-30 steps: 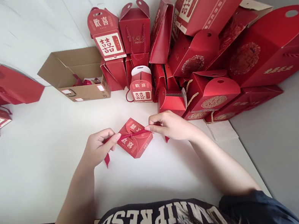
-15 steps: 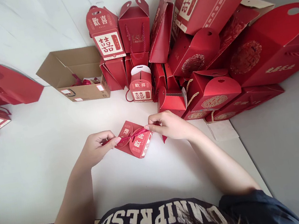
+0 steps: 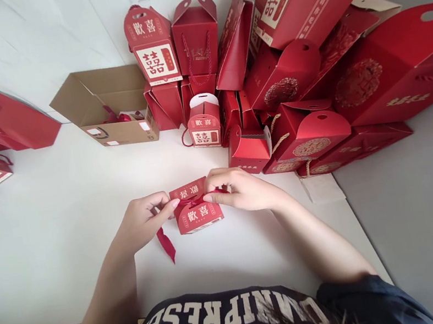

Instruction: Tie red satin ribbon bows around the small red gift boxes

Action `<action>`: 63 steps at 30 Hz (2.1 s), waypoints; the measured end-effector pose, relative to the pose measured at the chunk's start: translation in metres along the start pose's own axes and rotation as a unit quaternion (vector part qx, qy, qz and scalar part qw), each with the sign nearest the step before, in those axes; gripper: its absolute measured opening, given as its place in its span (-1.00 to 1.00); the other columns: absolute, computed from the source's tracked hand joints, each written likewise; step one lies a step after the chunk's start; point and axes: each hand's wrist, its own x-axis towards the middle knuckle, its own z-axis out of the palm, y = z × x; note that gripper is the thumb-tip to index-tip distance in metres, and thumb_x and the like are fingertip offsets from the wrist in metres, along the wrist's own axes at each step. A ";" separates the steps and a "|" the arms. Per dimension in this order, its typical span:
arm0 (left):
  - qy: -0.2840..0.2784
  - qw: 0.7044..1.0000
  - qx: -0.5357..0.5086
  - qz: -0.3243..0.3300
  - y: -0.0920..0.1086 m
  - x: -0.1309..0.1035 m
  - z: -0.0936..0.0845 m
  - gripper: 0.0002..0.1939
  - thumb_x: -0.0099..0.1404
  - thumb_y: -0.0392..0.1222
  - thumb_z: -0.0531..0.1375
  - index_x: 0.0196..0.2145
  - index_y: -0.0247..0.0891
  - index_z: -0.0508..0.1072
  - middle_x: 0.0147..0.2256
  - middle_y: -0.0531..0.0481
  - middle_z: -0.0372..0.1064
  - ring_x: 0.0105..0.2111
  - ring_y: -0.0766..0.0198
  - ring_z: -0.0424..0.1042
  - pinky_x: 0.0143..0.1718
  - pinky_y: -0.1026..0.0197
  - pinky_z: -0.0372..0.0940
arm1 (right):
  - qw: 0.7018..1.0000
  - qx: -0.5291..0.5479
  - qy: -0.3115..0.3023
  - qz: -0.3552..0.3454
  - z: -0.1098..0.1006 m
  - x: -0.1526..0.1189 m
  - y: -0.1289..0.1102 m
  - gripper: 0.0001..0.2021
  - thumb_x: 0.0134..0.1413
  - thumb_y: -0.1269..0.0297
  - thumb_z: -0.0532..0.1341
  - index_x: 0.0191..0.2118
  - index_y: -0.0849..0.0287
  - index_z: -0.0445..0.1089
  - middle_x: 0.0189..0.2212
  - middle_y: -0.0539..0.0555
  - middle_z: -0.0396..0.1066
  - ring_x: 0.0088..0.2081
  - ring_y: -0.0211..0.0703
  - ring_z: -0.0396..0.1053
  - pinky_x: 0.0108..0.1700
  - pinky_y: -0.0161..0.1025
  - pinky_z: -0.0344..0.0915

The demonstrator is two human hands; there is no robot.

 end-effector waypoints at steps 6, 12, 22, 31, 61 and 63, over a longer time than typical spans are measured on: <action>-0.021 1.000 -0.001 0.011 -0.002 0.003 0.006 -0.58 0.33 0.02 0.09 -0.57 -0.26 0.14 -0.60 0.14 0.04 -0.59 0.43 -0.01 -0.57 0.30 -0.07 | 0.995 -0.002 -0.013 -0.102 0.005 0.003 0.005 -0.86 0.25 0.28 0.19 -0.33 0.15 0.43 -0.23 0.11 0.52 -0.13 -0.12 0.43 -0.02 -0.11 0.32; -0.047 0.999 -0.026 0.001 -0.009 0.007 0.006 -0.58 0.34 0.03 0.08 -0.57 -0.26 0.16 -0.58 0.10 0.14 -0.57 0.39 0.13 -0.56 0.29 -0.01 | 0.994 -0.023 -0.034 -0.098 0.002 0.002 0.011 -0.87 0.25 0.25 0.19 -0.23 0.11 0.49 -0.26 0.10 0.55 -0.14 -0.07 0.45 0.00 -0.04 0.33; -0.014 0.999 -0.025 -0.017 -0.004 0.007 0.014 -0.51 0.24 0.10 0.19 -0.60 -0.27 0.10 -0.60 0.13 0.01 -0.57 0.42 0.02 -0.56 0.31 -0.04 | 0.999 -0.023 -0.002 -0.042 0.002 -0.001 0.004 -0.79 0.27 0.24 0.14 -0.40 0.15 0.34 -0.43 0.03 0.36 -0.37 -0.21 0.28 -0.28 -0.24 0.24; -0.012 0.999 -0.048 -0.011 -0.004 0.007 0.019 -0.47 0.31 0.10 0.11 -0.63 -0.27 0.02 -0.61 0.12 -0.08 -0.59 0.43 -0.03 -0.58 0.29 -0.09 | 0.998 -0.032 0.046 0.029 0.011 0.003 0.010 -0.74 0.28 0.13 0.14 -0.39 0.15 0.31 -0.41 0.01 0.34 -0.39 -0.24 0.28 -0.28 -0.28 0.21; -0.082 0.992 -0.091 -0.026 -0.007 0.009 0.000 -0.55 0.27 0.10 0.18 -0.59 -0.28 0.27 -0.63 0.10 0.23 -0.61 0.40 0.22 -0.57 0.33 0.17 | 0.999 -0.016 0.035 0.021 0.009 0.006 0.014 -0.71 0.11 0.12 0.30 -0.39 0.12 0.18 -0.11 0.14 0.44 -0.15 -0.05 0.39 -0.08 -0.13 0.29; -0.101 0.989 -0.109 -0.023 -0.008 0.010 -0.001 -0.58 0.30 0.07 0.15 -0.58 -0.28 0.30 -0.62 0.08 0.27 -0.59 0.38 0.27 -0.53 0.31 0.22 | 0.999 -0.014 0.035 0.019 0.010 0.006 0.014 -0.74 0.15 0.16 0.27 -0.40 0.12 0.18 -0.10 0.14 0.43 -0.14 -0.07 0.39 -0.07 -0.13 0.28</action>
